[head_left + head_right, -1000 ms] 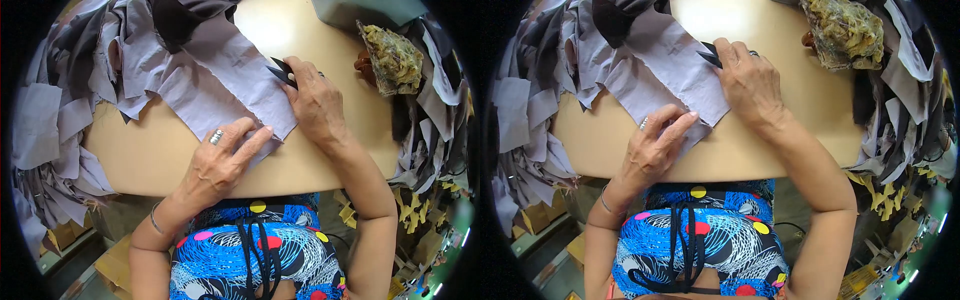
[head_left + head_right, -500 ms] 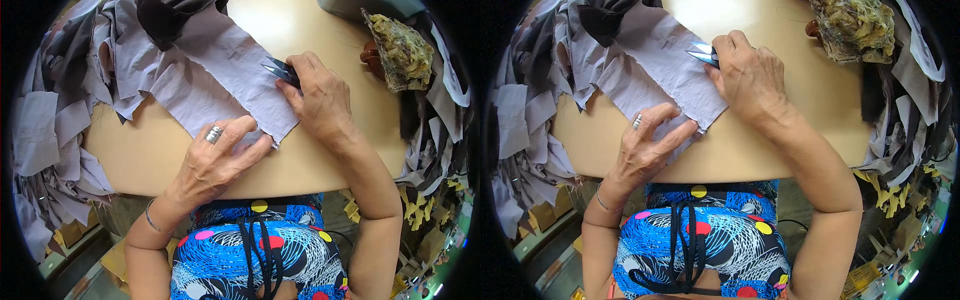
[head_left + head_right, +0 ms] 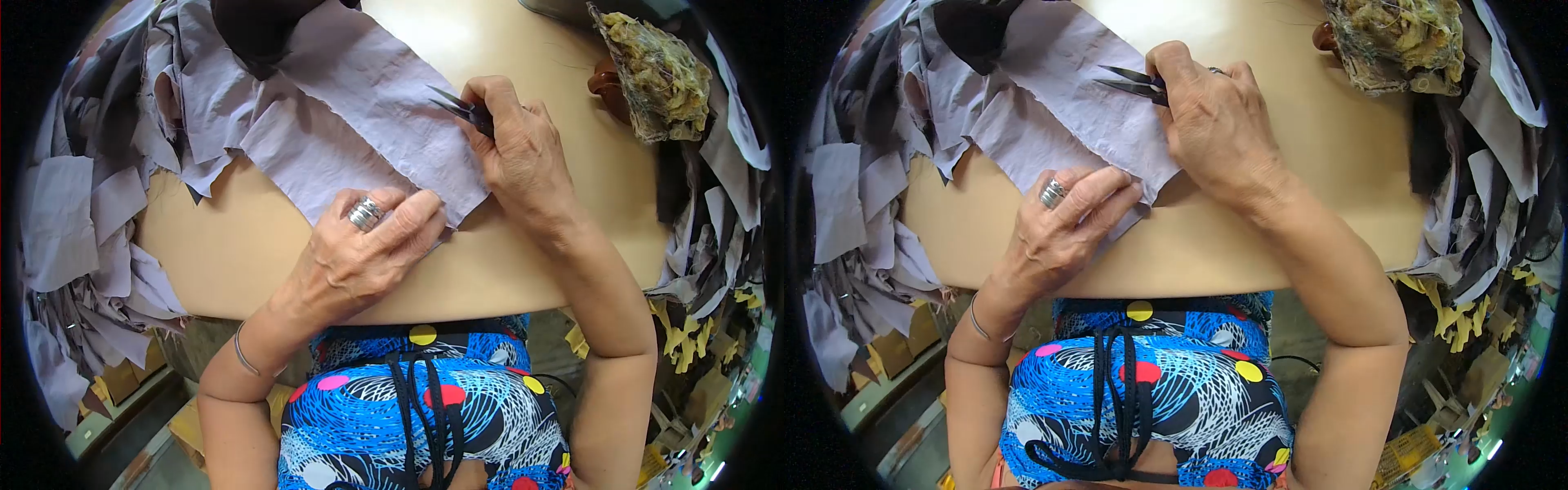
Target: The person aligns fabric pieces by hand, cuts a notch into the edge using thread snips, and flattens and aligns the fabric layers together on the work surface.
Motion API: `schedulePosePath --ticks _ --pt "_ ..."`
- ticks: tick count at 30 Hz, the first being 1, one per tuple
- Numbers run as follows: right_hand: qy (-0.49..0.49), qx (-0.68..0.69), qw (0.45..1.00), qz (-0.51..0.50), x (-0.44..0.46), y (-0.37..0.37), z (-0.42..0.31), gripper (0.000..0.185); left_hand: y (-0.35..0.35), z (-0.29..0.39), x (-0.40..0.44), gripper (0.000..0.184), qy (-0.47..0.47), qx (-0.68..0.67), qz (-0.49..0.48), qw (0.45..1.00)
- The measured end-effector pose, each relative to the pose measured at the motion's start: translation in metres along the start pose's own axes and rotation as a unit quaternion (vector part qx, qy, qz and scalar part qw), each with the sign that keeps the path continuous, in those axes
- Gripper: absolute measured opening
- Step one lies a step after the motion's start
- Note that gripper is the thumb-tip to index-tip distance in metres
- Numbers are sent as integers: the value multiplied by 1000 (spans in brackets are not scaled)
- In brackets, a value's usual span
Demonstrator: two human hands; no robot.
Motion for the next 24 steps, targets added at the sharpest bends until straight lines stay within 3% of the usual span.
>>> schedulePosePath --ticks 19,24 --pt "19 33 999 -5 1 -4 8 34 0 -2 -8 42 -30 -22 -21 999" --pt "27 32 999 -15 2 -3 8 33 -7 -2 -9 44 44 -23 -8 999"
Point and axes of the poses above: each hand's wrist, its own x-axis towards the middle knuckle, its own y-axis out of the back of the hand, z = x × y, the point moved 7 cm from there along x, towards the middle knuckle, and after that the axes turned 3 degrees about -y, right-handed, at the moved point
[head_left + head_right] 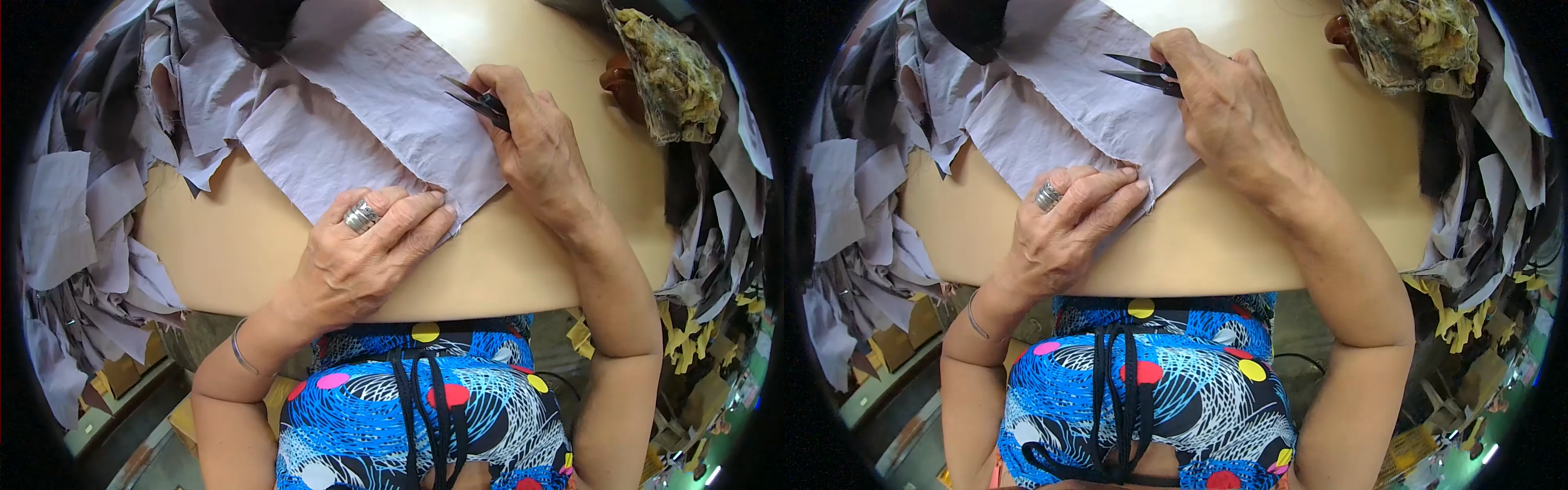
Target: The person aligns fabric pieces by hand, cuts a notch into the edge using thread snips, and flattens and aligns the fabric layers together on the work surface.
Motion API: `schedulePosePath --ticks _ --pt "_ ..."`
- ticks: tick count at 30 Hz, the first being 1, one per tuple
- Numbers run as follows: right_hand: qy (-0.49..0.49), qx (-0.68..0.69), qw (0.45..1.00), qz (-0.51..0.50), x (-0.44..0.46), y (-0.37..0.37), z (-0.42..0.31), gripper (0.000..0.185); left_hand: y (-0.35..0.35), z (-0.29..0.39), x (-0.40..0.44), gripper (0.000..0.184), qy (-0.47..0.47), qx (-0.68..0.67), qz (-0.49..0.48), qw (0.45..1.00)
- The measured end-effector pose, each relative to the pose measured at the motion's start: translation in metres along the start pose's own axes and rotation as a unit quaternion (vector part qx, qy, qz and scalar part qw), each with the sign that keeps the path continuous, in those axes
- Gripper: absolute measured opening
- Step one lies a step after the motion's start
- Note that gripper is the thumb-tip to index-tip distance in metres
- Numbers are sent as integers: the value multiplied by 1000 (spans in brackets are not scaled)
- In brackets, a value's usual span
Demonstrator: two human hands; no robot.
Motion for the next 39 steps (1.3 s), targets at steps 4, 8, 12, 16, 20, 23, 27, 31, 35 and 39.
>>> schedulePosePath --ticks 4,8,12,16,20,23,27,31,35,39 --pt "15 -29 999 6 0 0 -2 31 2 9 2 46 -14 56 -47 997" --pt "37 -75 996 17 1 4 -5 25 1 18 0 48 -29 103 -62 992" --pt "-10 -99 994 44 0 22 -11 26 -4 22 -4 49 8 103 -42 994" --pt "-87 -3 992 -95 -14 21 -32 41 -9 24 -3 46 37 98 -5 994" --pt "-47 -109 982 -150 -31 25 -57 47 -14 25 -3 40 42 46 9 998" --pt "-6 -205 972 -114 -37 26 -64 50 -14 24 -3 39 37 34 14 999" --pt "40 -301 948 -93 -41 19 -68 46 -16 23 -4 42 62 57 -20 996" --pt "65 -314 943 -87 -41 14 -68 43 -18 24 -5 42 59 70 -18 996" --pt "83 -316 941 -85 -39 12 -70 43 -15 22 -6 42 64 58 0 996" --pt "96 -318 938 -96 -37 9 -72 43 -16 24 -6 36 49 50 10 998"
Point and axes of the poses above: each hand's wrist, its own x-axis towards the middle knuckle, its own y-axis out of the back of the hand, z = x × y, the point moved 7 cm from there along x, towards the middle knuckle, and after that the axes turned 3 degrees about -y, right-handed, at the moved point
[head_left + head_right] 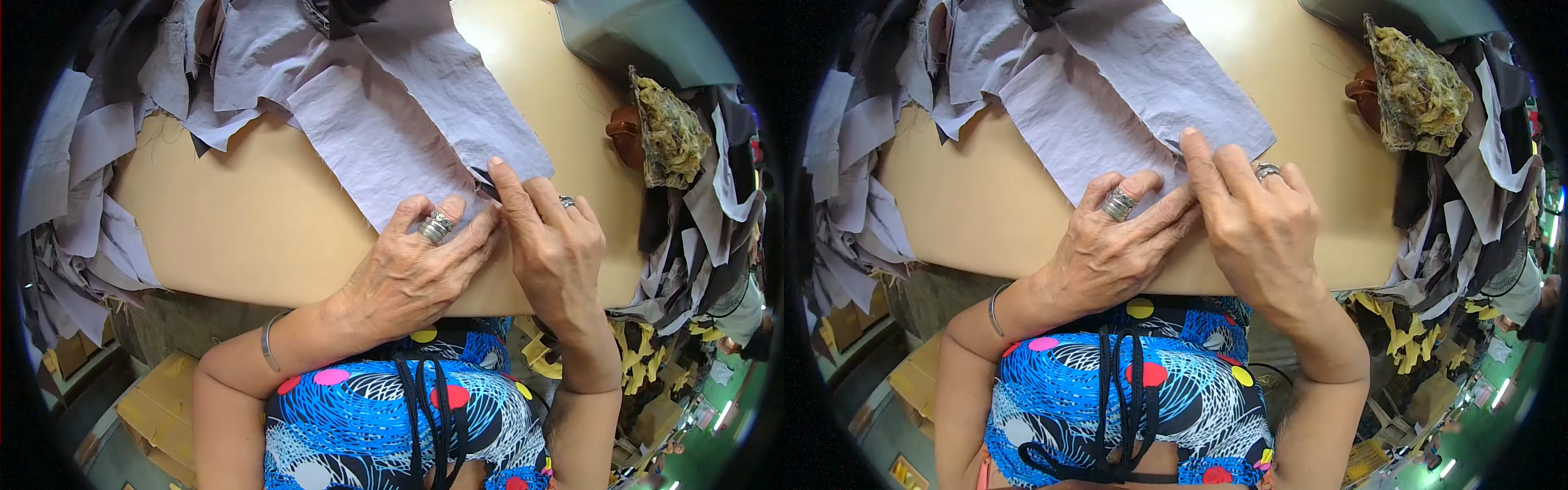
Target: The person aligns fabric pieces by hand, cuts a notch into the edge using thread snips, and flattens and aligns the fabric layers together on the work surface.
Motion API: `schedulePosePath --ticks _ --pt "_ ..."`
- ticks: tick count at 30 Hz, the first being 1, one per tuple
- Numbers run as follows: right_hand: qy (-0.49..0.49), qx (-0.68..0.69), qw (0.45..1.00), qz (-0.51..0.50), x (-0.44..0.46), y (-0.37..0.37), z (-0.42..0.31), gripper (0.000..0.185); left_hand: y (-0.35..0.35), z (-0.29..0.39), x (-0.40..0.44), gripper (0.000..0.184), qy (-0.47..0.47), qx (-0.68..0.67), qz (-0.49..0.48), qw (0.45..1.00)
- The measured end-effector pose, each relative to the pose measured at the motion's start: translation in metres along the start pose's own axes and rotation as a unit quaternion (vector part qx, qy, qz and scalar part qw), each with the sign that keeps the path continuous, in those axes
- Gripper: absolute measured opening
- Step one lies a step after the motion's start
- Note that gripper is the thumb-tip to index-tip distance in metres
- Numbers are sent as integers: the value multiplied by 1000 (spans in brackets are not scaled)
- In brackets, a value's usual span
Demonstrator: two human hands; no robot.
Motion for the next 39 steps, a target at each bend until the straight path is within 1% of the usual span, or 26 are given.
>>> schedulePosePath --ticks 5,9,14,18,21,24,30,32,35,39 --pt "8 -2 1000 10 8 0 -2 41 3 0 2 30 0 -33 10 999" --pt "12 1 1000 21 9 -2 -1 41 4 0 3 30 -2 -50 29 998" --pt "-5 25 999 20 3 -4 0 42 4 -1 4 32 -13 -60 39 997" --pt "-5 9 1000 18 4 -2 -2 43 4 -1 3 33 -14 -65 37 997" --pt "-12 27 999 36 5 -3 -1 43 4 -1 3 33 -11 -59 35 998" --pt "-25 28 999 28 5 -4 0 44 5 -1 4 34 -7 -48 30 998" --pt "-15 26 999 24 0 0 3 44 5 -1 4 36 3 -38 23 999" --pt "-19 30 999 33 2 -1 2 44 5 -1 4 36 6 -49 30 998" --pt "-21 40 997 59 6 -4 0 44 2 0 3 32 -15 -32 36 999" --pt "-13 47 995 81 16 -6 -3 43 4 0 4 28 -22 -55 21 998"
Point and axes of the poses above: each hand's wrist, its own x-axis towards the middle knuckle, its own y-axis out of the back of the hand, z = x × y, the point moved 7 cm from there along x, towards the middle knuckle, and after that the axes turned 3 degrees about -y, right-handed, at the moved point
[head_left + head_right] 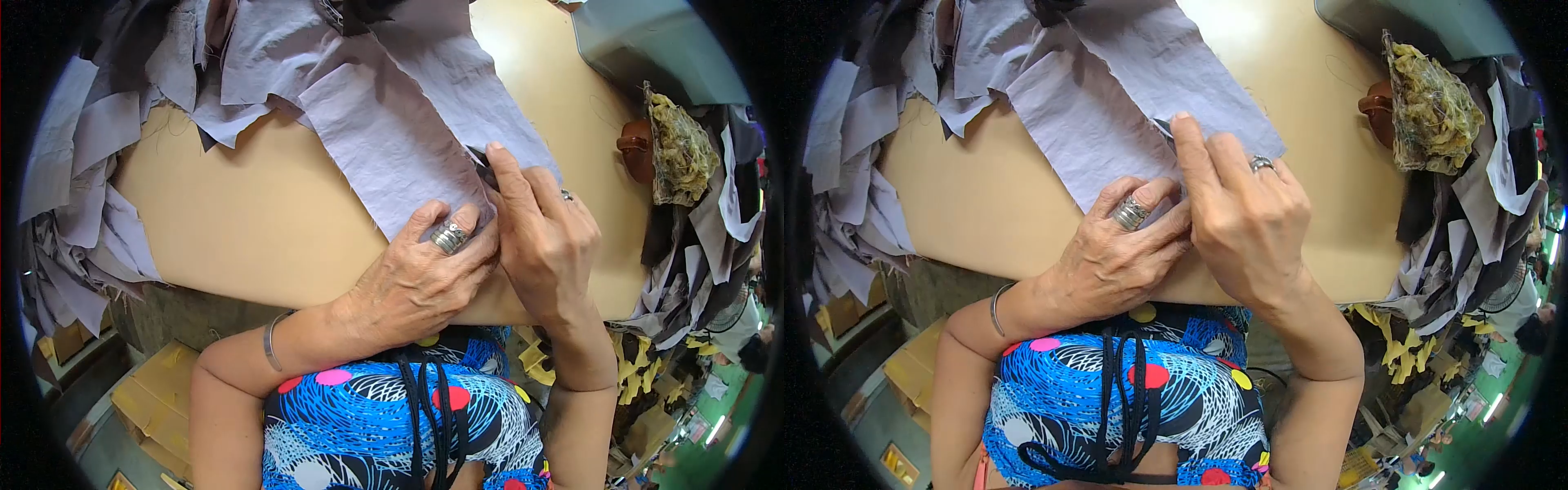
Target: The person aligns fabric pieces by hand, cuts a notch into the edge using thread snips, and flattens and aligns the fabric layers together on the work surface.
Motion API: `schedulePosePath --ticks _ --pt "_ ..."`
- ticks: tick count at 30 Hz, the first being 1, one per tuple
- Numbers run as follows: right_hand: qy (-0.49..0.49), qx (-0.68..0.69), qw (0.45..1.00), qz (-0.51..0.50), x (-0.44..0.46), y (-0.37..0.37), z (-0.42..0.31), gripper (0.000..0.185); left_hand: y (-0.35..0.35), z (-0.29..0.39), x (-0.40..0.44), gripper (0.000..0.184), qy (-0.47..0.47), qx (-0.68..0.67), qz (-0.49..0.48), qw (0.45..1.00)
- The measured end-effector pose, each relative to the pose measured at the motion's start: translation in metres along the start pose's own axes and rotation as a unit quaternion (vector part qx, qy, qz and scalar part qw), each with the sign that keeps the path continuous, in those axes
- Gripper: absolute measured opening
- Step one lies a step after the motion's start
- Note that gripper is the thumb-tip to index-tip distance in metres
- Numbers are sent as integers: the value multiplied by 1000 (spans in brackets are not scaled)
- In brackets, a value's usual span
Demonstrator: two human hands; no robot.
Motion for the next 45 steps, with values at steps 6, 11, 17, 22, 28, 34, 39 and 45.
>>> schedulePosePath --ticks 6,11,17,22,28,34,39,45 --pt "19 0 1000 -11 21 -9 -2 41 -2 1 0 26 6 -4 -7 1000" --pt "25 -15 999 -31 33 -12 -5 42 0 0 0 26 6 -13 0 1000" --pt "41 -31 998 -43 50 -18 -9 38 2 0 -1 29 5 -15 -6 1000" --pt "37 -36 998 -45 66 -24 -12 35 2 1 -1 31 -16 -10 -9 1000" --pt "25 -18 999 -18 80 -27 -15 35 4 1 -1 32 -19 -7 29 999" --pt "77 -37 996 14 100 -25 -27 16 0 1 -1 39 -11 -9 -4 1000" --pt "59 0 998 23 119 -20 -25 10 1 1 -2 41 -12 8 2 1000" --pt "84 -21 995 57 150 -10 -13 30 0 3 -2 45 -20 19 1 1000"
Point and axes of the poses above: each hand's wrist, its own x-axis towards the middle knuckle, its own y-axis out of the back of the hand, z = x × y, the point moved 7 cm from there along x, towards the middle knuckle, and after that the axes turned 3 degrees about -y, right-handed, at the moved point
